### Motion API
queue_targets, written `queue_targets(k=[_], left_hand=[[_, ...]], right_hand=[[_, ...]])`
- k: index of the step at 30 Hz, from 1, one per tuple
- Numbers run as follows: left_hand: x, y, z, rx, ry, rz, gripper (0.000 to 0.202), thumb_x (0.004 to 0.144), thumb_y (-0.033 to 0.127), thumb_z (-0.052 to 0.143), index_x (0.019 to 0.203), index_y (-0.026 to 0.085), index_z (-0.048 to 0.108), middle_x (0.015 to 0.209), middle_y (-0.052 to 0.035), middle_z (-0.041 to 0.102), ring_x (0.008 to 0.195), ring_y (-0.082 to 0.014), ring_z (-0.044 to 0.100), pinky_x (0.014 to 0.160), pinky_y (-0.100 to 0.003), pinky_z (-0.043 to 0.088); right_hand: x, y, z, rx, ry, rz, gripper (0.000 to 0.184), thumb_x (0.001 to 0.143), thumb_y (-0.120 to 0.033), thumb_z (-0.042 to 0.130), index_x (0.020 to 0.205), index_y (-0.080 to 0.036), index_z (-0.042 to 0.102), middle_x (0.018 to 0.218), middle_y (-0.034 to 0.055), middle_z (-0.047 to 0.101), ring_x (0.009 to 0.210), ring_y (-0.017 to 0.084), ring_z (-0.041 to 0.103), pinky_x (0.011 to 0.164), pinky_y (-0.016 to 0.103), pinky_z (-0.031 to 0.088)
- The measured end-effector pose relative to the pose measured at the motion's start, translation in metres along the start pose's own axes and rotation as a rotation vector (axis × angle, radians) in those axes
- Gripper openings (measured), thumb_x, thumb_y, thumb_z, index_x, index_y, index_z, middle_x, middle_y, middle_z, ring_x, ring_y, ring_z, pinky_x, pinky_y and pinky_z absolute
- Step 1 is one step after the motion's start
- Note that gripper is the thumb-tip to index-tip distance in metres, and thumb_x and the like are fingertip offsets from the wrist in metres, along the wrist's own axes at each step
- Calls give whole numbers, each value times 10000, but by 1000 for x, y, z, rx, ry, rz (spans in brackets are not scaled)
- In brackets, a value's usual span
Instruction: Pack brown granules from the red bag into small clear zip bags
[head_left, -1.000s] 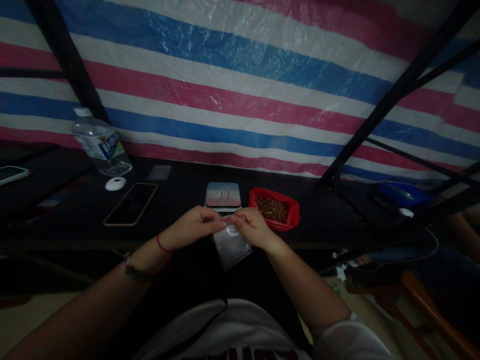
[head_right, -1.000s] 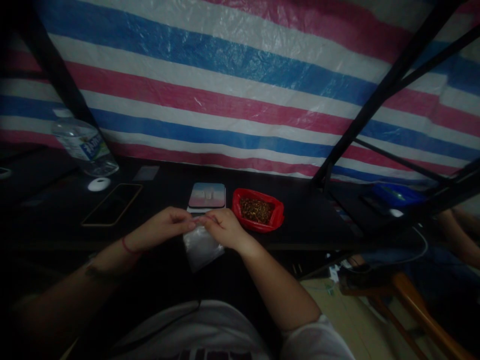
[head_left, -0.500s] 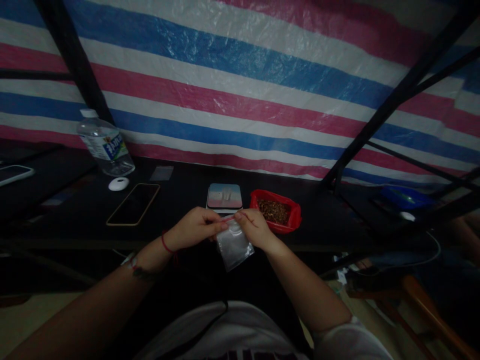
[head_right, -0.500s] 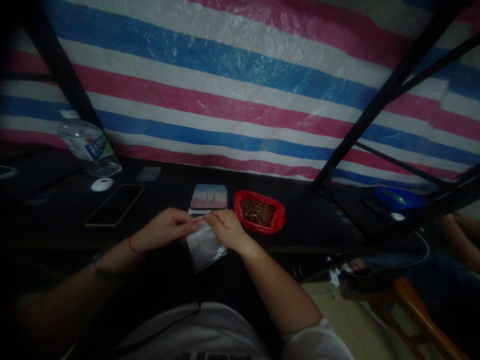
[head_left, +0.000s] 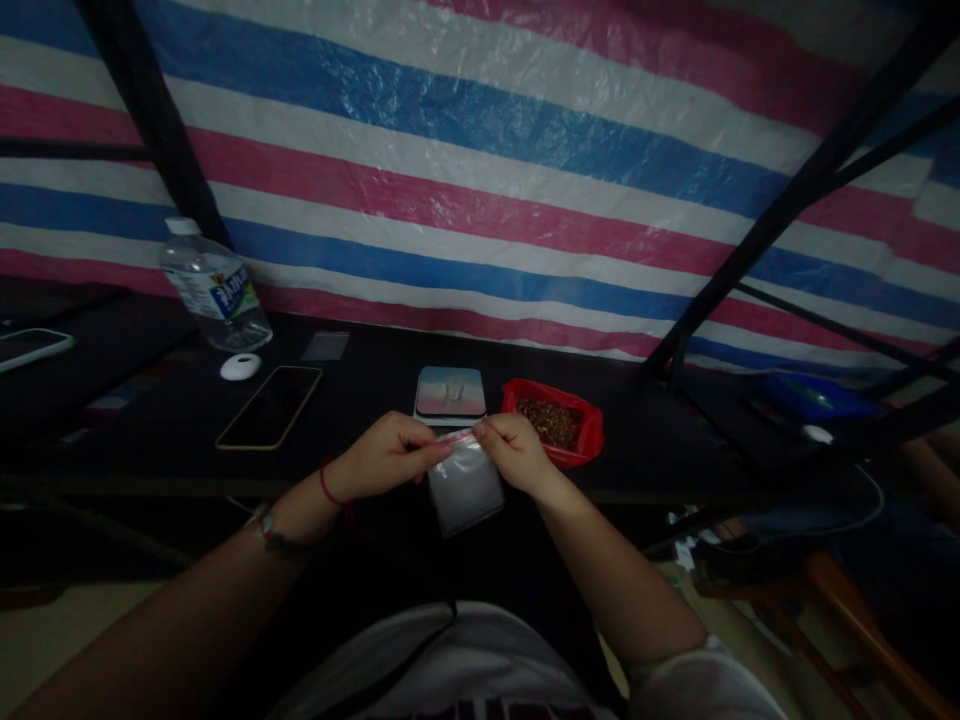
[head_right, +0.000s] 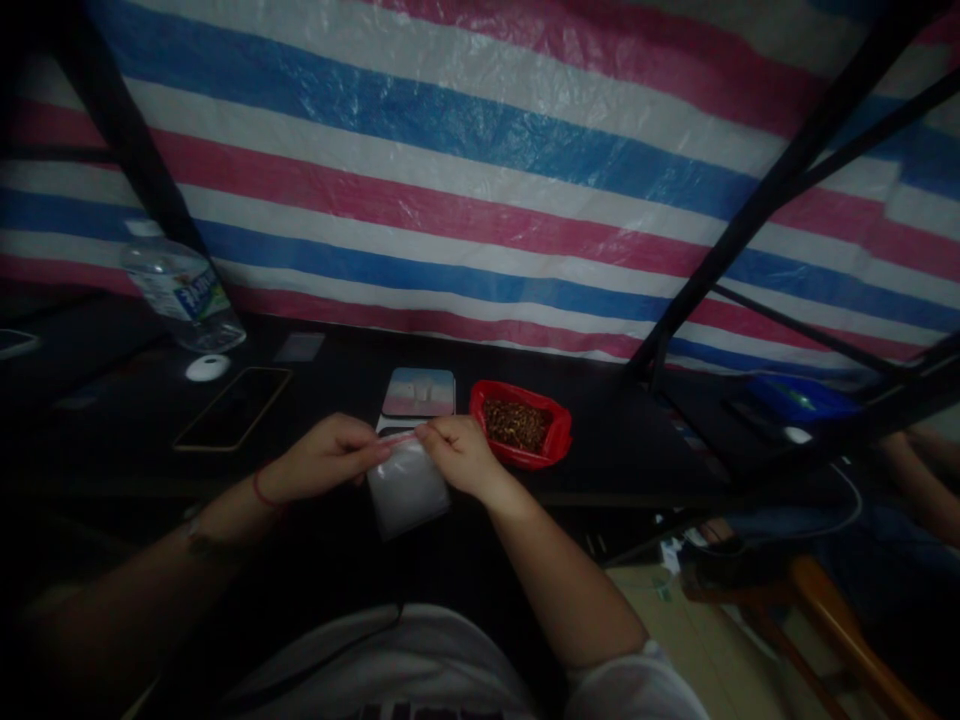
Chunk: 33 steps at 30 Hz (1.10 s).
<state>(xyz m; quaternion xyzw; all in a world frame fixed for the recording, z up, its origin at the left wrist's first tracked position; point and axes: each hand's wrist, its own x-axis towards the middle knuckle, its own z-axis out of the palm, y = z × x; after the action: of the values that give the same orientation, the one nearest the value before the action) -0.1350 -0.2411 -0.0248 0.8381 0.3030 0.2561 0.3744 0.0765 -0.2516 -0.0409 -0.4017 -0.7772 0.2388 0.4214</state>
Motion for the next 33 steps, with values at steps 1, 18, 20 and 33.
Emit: queue_targets(k=[1,18,20,33], left_hand=[[0,-1,1,-23,-12,-11,484,873,454,488,531,119,553,464,29,475,449,-61,403,437,-169,276],[2,2,6,-97,-120,-17,456,848,481,496,551,134,504,504,47,364,479,-65,331,435,-183,235],[1,2,4,-120,-168,-61,473,845,507,496,554,134,513,480,47,388,456,-64,343,423,-180,243],[1,-2,-4,174,-109,-1,424,861,449,506,627,123,643,516,28,528,478,-68,446,461,-177,280]], right_hand=[[0,-1,1,-16,-14,-18,505,903,-485,397,498,-187,342,484,-41,321,468,78,327,472,224,238],[-4,-4,11,235,-288,74,494,853,-533,493,536,-155,459,516,-48,343,491,62,303,449,190,246],[-4,-4,12,216,-288,55,481,859,-505,497,530,-156,459,513,-46,350,488,63,309,449,192,247],[-2,5,19,30,-263,-42,399,905,-384,475,578,-157,496,553,-32,446,520,79,411,505,203,286]])
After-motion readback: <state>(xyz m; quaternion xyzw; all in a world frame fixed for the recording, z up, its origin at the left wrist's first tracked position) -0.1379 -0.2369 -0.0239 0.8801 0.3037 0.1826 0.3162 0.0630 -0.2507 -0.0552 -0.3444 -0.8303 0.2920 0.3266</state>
